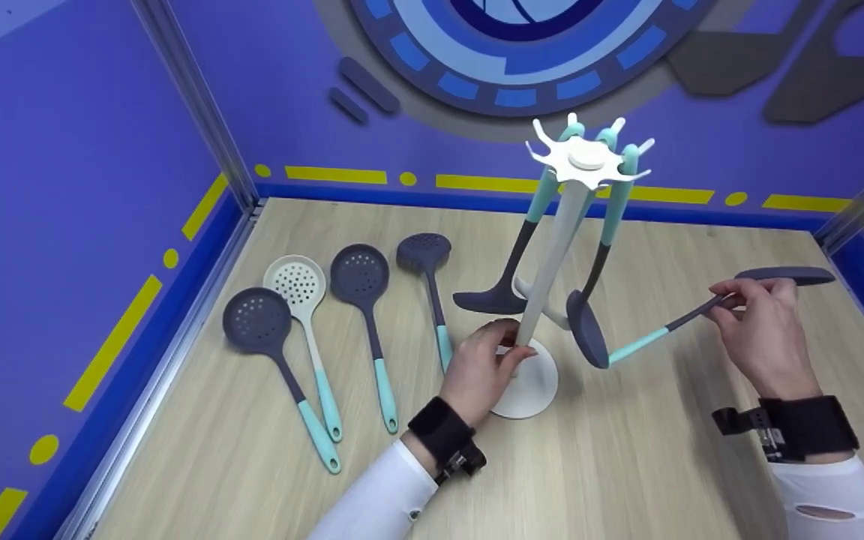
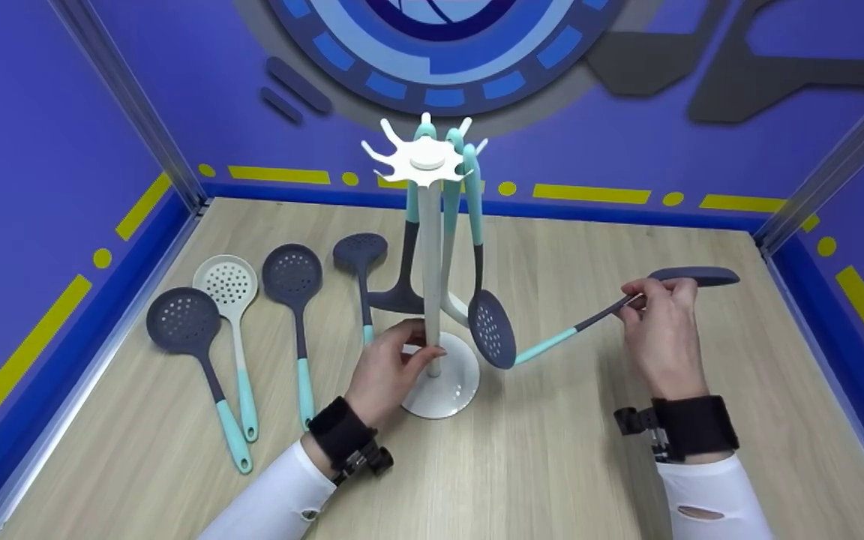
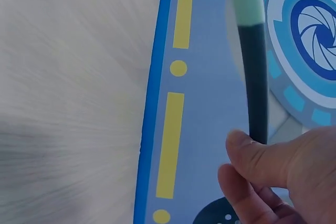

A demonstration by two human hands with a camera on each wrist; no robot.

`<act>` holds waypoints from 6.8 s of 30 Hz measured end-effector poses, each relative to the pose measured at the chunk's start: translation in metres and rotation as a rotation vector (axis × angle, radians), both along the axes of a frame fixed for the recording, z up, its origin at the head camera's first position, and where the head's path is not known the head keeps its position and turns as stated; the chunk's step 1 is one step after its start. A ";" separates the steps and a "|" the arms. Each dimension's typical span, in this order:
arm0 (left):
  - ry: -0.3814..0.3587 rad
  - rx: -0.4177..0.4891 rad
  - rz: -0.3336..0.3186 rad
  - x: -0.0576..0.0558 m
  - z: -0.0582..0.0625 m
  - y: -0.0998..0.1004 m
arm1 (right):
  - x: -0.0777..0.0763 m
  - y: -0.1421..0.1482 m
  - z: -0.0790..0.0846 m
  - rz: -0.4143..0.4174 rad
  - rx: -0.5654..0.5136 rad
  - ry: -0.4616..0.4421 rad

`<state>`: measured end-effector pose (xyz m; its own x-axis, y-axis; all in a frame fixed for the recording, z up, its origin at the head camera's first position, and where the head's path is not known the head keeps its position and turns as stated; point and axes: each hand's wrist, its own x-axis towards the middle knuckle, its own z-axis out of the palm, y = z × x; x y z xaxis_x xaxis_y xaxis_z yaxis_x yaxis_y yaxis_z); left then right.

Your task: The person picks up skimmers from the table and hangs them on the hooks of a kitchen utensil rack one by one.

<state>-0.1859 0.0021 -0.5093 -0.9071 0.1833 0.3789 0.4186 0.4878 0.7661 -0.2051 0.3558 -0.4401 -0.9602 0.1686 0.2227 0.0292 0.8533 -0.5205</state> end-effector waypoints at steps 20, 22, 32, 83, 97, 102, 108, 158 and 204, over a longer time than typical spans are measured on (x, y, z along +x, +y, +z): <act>0.002 0.004 -0.005 0.000 -0.001 -0.001 | 0.007 0.000 -0.008 0.103 0.065 0.259; 0.004 -0.005 -0.010 -0.001 0.000 -0.001 | 0.007 -0.001 -0.008 0.112 0.058 0.301; 0.042 -0.065 -0.013 -0.001 0.001 -0.002 | 0.018 -0.020 0.007 0.078 0.020 0.301; 0.047 -0.114 0.016 0.001 -0.005 -0.001 | 0.075 -0.108 0.063 0.192 -0.098 0.563; 0.020 -0.055 -0.007 0.003 -0.005 0.000 | 0.073 -0.117 0.057 0.213 -0.086 0.558; -0.006 -0.070 -0.009 0.003 -0.004 0.000 | 0.072 -0.117 0.056 0.207 -0.073 0.569; 0.001 -0.101 -0.009 0.002 -0.004 0.000 | 0.071 -0.116 0.056 0.211 -0.072 0.561; 0.028 -0.147 -0.002 0.003 -0.005 0.001 | 0.058 -0.132 0.053 0.259 -0.105 0.556; 0.017 -0.109 -0.023 0.002 -0.005 0.001 | 0.056 -0.142 0.044 0.347 -0.087 0.540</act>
<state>-0.1842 0.0027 -0.5144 -0.8956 0.2451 0.3712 0.4434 0.5582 0.7012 -0.1493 0.2135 -0.3958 -0.7186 -0.0921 0.6893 -0.5262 0.7200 -0.4525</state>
